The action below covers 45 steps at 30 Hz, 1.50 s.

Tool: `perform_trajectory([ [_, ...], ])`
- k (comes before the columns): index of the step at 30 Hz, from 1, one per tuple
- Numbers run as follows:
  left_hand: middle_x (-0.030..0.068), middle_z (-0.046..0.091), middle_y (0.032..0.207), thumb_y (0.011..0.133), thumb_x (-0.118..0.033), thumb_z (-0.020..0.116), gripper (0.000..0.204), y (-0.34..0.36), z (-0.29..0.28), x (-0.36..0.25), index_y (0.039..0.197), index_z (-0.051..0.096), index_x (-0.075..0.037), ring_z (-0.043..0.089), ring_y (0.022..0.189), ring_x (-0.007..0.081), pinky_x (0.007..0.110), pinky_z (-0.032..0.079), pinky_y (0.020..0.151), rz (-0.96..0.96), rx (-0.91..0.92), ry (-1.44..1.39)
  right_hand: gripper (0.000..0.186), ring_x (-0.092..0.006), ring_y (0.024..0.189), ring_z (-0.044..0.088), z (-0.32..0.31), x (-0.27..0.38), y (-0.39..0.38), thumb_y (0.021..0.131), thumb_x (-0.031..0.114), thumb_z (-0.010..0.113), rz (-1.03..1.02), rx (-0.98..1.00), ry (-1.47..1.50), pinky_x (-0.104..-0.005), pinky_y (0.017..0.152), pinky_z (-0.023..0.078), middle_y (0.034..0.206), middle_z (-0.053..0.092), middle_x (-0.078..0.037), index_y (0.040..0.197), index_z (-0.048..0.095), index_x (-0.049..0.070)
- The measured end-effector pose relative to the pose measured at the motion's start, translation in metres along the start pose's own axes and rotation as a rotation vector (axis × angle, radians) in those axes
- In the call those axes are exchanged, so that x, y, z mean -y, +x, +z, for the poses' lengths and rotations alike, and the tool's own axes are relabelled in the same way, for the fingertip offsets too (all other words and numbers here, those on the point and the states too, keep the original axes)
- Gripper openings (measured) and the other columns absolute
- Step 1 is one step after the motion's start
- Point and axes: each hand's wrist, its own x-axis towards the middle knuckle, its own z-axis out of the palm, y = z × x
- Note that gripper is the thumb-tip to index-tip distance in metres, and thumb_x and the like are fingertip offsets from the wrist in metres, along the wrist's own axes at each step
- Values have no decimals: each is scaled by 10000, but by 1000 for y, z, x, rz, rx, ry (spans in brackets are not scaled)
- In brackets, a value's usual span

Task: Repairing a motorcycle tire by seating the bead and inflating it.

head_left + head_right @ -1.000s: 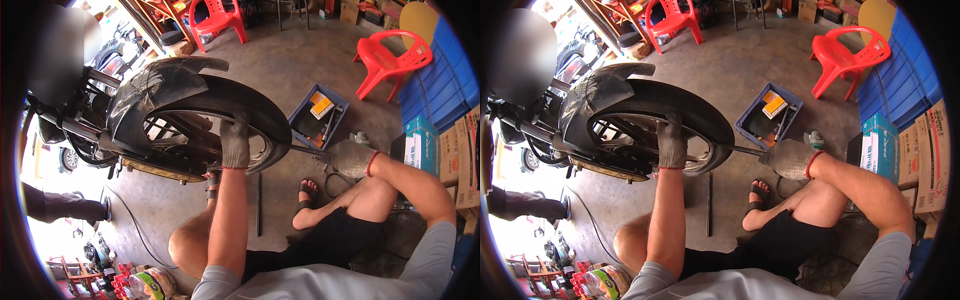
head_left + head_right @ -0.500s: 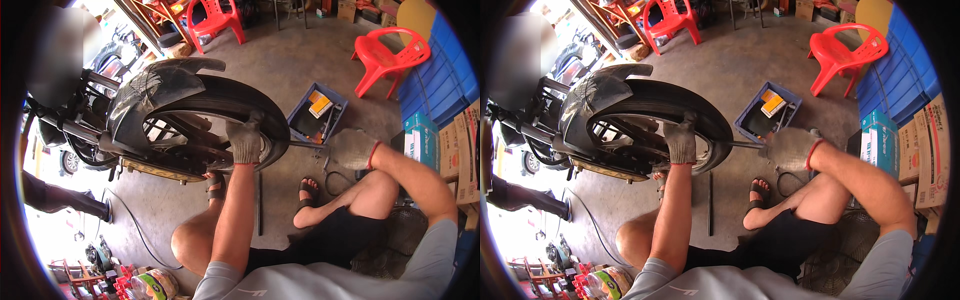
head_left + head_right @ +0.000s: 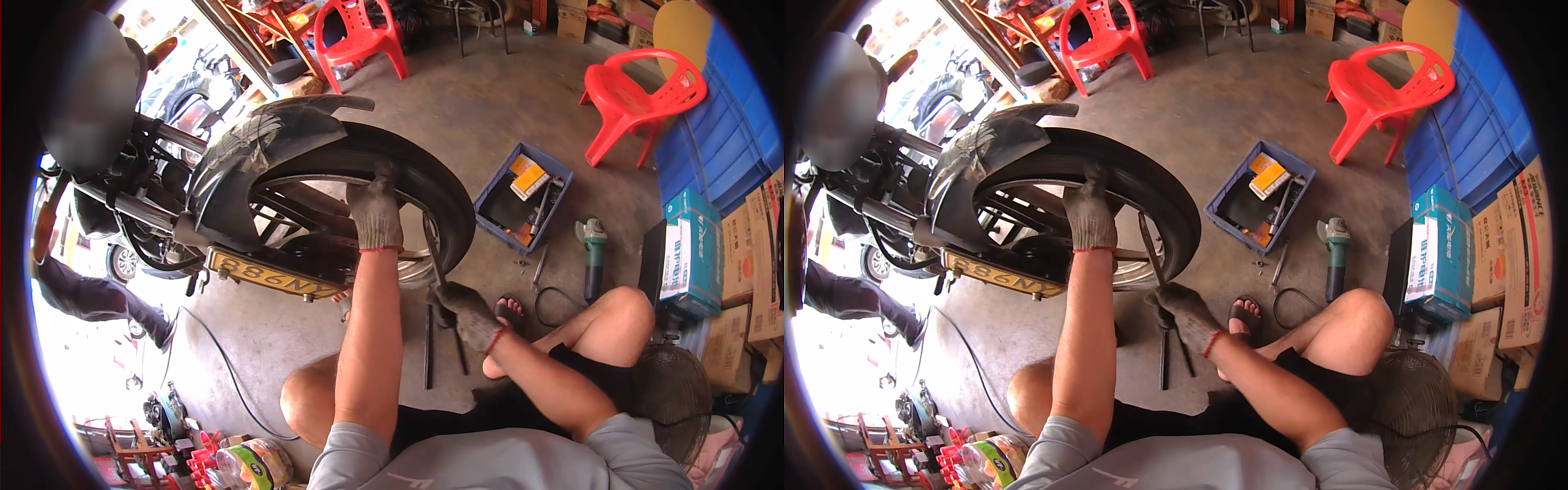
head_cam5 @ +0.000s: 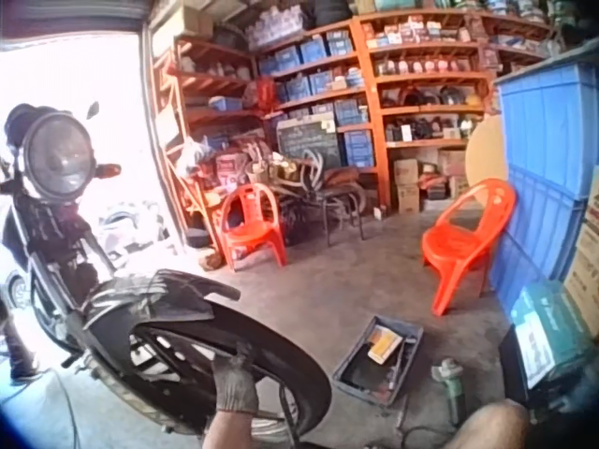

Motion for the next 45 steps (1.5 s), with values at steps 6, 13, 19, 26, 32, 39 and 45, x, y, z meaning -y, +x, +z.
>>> perform_trajectory([
  [6,111,604,994,897,-218,615,362,9,-1,-13,1128,532,48,631,864,232,359,560,737,-46,-11,-23,352,-129,519,453,27,-64,58,873,422,599,-116,-100,327,-315,567,420,609,514,8,878,602,70],
  [13,112,595,987,887,-256,624,402,12,-4,-5,1122,526,55,624,871,240,352,555,763,-13,14,59,292,-104,554,492,45,-86,102,858,364,657,-392,-214,578,-268,551,413,672,572,2,817,593,83],
  [19,119,592,998,888,-267,623,411,16,-8,1,1119,525,58,618,886,237,355,550,781,37,54,87,283,-112,566,500,44,-100,129,856,350,665,-523,-215,695,-270,561,424,683,561,-12,837,580,80],
  [26,114,591,1007,903,-259,601,382,16,-12,0,1124,519,43,616,892,232,352,541,792,18,58,55,216,-106,642,513,42,-96,154,878,301,640,-554,-154,629,-278,604,399,708,569,13,826,593,96],
  [32,109,589,1017,913,-298,590,392,7,-9,-12,1129,517,21,610,911,232,359,538,807,-47,78,13,294,-93,593,463,47,-104,134,864,375,647,-494,-199,687,-261,574,374,673,527,19,786,566,104],
  [39,92,590,976,911,-280,583,351,4,-9,-18,1082,534,22,593,889,201,336,511,786,-13,98,55,165,-117,717,567,21,-113,151,854,238,679,-624,-170,586,-302,695,466,813,591,23,925,592,117],
  [45,66,594,912,919,-237,567,291,1,-6,-20,1056,549,19,584,830,159,305,489,728,-43,39,30,190,-125,728,537,23,-108,161,864,288,660,-667,-219,565,-306,681,447,781,566,3,901,585,116],
])
